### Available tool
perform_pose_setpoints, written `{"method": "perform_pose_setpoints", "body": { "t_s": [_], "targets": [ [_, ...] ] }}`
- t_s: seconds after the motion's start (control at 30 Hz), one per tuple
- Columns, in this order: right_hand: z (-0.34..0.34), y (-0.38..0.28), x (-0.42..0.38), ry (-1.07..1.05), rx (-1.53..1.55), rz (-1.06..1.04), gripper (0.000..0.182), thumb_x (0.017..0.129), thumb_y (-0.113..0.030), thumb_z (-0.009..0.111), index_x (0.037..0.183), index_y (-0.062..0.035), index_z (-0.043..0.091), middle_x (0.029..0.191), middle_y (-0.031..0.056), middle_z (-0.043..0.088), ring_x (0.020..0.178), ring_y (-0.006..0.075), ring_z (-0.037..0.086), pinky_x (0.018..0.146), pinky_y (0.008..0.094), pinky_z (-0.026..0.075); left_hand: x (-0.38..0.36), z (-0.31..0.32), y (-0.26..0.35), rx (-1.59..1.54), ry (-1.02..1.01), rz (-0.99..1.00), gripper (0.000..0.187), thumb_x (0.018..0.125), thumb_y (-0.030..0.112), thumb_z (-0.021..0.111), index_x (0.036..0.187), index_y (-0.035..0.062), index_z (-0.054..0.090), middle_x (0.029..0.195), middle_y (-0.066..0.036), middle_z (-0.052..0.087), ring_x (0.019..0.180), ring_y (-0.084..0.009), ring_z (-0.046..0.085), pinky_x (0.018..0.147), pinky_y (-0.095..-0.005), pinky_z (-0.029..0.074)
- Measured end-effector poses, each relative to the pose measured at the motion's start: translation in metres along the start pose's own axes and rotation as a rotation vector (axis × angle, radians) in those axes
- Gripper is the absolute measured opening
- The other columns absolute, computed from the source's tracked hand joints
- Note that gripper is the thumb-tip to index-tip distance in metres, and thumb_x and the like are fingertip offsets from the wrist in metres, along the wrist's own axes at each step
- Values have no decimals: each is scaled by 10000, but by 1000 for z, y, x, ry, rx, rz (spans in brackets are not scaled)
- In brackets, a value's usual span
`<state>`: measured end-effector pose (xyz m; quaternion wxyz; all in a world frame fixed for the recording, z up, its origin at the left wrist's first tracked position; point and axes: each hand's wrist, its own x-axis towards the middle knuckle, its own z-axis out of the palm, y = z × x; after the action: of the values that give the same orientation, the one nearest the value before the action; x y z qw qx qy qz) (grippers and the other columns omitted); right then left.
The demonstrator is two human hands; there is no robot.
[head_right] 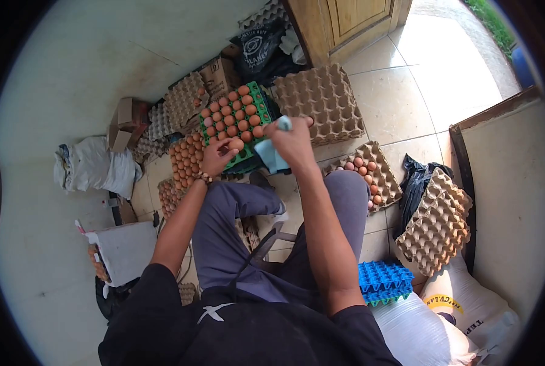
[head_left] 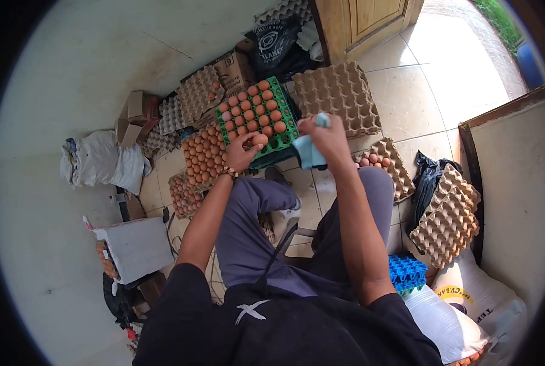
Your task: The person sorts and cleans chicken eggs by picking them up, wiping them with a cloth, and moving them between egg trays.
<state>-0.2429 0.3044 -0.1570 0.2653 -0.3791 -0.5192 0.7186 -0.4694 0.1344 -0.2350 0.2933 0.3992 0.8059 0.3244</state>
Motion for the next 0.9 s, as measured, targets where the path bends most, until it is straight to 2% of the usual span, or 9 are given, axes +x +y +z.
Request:
{"method": "perform_pose_setpoints", "body": {
  "t_s": [0.07, 0.2, 0.47, 0.57, 0.67, 0.73, 0.77, 0.83, 0.9],
  "targets": [
    [9, 1, -4, -175, -382, 35, 215, 775, -133, 722, 896, 38, 673, 785, 88, 682, 737, 144, 631, 702, 309, 504, -16, -14, 31, -159, 22, 52, 474, 836, 224, 777, 1238, 26, 625, 1143, -73, 643, 850, -113, 642, 768, -282, 542],
    [37, 21, -21, -306, -137, -91, 610, 752, -248, 786, 1256, 11, 561, 1150, 192, 635, 1075, 231, 617, 900, 335, 482, -52, -27, 87, -270, 77, 238, 458, 857, 155, 756, 1259, 0, 601, 1157, -64, 618, 855, -103, 620, 776, -264, 539],
    [29, -7, -79, -291, -98, -243, 288, 850, -166, 698, 1044, 45, 674, 895, 114, 682, 881, 137, 619, 812, 318, 491, -102, -13, 134, -156, 50, 362, 526, 842, 98, 746, 1331, 47, 560, 1225, -76, 583, 921, -145, 625, 817, -281, 529],
    [-9, -8, -114, -92, -60, -397, 302, 892, -238, 680, 1029, 31, 675, 885, 128, 677, 869, 150, 618, 835, 330, 483, -119, 1, 151, -190, -67, 439, 721, 863, 106, 714, 1496, 101, 369, 1294, -84, 559, 1027, -156, 572, 891, -316, 495],
    [-86, -21, -176, 326, -163, -501, 317, 920, -308, 636, 960, 3, 683, 816, 95, 696, 775, 155, 643, 755, 325, 505, -108, 8, 123, -147, -198, 365, 634, 918, 131, 652, 1487, 95, 375, 1367, -121, 502, 1060, -168, 554, 907, -334, 480],
    [-158, -29, -233, 500, 110, -283, 379, 972, -338, 552, 900, 10, 682, 792, 108, 695, 689, 127, 638, 626, 276, 498, -87, 9, 71, 38, -216, 338, 566, 943, 157, 628, 1459, 71, 411, 1386, -131, 491, 1079, -196, 563, 912, -338, 476],
    [-192, -38, -265, 732, -58, -399, 388, 973, -358, 557, 890, 1, 681, 726, 88, 673, 653, 124, 626, 579, 281, 489, -72, 6, 36, 160, -195, 351, 545, 952, 174, 623, 1447, 59, 425, 1374, -127, 505, 1077, -209, 572, 914, -335, 474],
    [-235, -73, -344, 1129, -180, -164, 423, 997, -411, 534, 940, -15, 674, 778, 53, 648, 674, 114, 612, 613, 250, 482, -52, 4, -45, 324, -98, 469, 471, 962, 219, 609, 1380, 28, 502, 1349, -139, 543, 1113, -235, 573, 941, -352, 462],
    [-305, -66, -421, 1247, -363, -266, 426, 989, -414, 554, 910, -21, 697, 755, 36, 644, 726, 99, 605, 626, 246, 462, -35, -9, -107, 320, -273, 225, 433, 963, 217, 600, 1334, 3, 539, 1286, -161, 586, 1128, -255, 582, 965, -358, 450]
  ]
}}
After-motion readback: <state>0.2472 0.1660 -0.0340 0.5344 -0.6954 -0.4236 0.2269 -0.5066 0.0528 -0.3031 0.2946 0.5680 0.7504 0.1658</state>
